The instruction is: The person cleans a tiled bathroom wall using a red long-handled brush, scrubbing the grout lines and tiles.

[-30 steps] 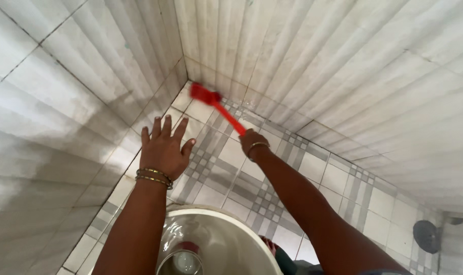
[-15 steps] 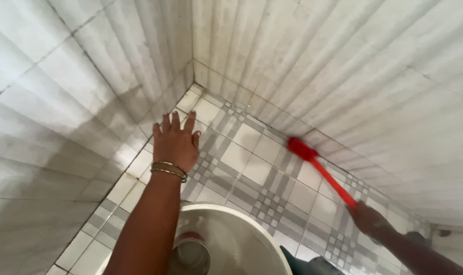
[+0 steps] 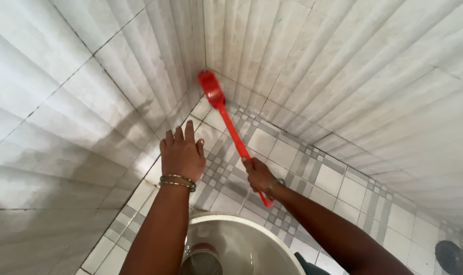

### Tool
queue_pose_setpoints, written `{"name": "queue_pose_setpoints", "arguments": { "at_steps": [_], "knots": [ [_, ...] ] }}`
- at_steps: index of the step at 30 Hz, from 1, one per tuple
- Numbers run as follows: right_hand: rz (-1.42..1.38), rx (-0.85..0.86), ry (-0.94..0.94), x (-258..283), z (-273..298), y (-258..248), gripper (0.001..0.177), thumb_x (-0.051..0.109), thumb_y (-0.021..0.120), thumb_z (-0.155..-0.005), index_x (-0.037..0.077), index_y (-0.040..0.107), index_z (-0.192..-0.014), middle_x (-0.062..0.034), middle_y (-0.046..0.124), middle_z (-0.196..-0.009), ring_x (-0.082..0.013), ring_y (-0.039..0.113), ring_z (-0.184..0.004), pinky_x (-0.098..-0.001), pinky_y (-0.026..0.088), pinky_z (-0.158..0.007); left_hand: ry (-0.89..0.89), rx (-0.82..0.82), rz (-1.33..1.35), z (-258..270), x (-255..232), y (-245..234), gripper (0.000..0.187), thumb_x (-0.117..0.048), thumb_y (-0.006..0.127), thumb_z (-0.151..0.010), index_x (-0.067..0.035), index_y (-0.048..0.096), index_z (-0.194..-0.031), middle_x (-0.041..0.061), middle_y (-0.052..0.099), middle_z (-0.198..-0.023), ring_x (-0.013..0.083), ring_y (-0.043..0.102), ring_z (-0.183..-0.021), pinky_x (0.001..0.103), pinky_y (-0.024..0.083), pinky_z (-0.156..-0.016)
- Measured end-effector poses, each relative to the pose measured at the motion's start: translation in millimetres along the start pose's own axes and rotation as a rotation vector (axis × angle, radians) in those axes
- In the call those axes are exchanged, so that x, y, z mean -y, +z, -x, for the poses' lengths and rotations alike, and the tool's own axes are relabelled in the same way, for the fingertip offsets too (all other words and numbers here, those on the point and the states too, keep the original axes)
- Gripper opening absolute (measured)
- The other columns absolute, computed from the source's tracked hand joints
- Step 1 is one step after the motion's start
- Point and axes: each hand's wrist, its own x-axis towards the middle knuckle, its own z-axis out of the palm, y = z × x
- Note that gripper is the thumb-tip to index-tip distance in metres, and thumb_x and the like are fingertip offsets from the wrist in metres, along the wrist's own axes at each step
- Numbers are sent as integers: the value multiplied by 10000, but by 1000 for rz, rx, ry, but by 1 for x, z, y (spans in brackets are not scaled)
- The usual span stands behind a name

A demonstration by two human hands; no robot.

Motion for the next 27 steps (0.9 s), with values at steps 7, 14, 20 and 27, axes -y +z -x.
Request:
{"name": "queue_pose_setpoints", "arguments": {
  "at_steps": [7, 14, 20, 27],
  "knots": [
    [-269, 190, -81, 61, 25, 7, 503, 632, 423, -996, 133, 447, -940, 18, 371, -592, -114, 347, -422, -316, 349, -382, -19, -99, 49, -3, -5, -13, 493, -294, 622, -954, -27, 537, -1359, 199, 632, -1201, 388, 549, -1136, 543, 397, -971],
    [-272, 137, -193, 91, -19, 11, 504, 581, 415, -1043, 93, 470, -931, -7, 433, -596, -126, 409, -427, -329, 373, -387, -44, -185, 108, -4, -9, -22, 387, -245, 625, -958, -45, 576, -1285, 189, 635, -1142, 400, 565, -1099, 541, 407, -952],
    [51, 57, -380, 10, -26, 39, 491, 546, 380, -1054, 95, 572, -1025, -1, 557, -629, -104, 546, -505, -317, 478, -467, -22, -274, 105, -5, -8, -24, 357, -224, 631, -958, -40, 586, -1261, 194, 639, -1122, 400, 577, -1075, 545, 420, -927],
    [-157, 24, -311, 85, -30, 34, 484, 562, 415, -1036, 95, 480, -925, -26, 465, -576, -147, 463, -416, -354, 419, -383, -97, -235, 98, -4, -6, -26, 314, -209, 628, -972, -45, 601, -1238, 196, 642, -1118, 403, 578, -1040, 540, 432, -894]
  ]
}}
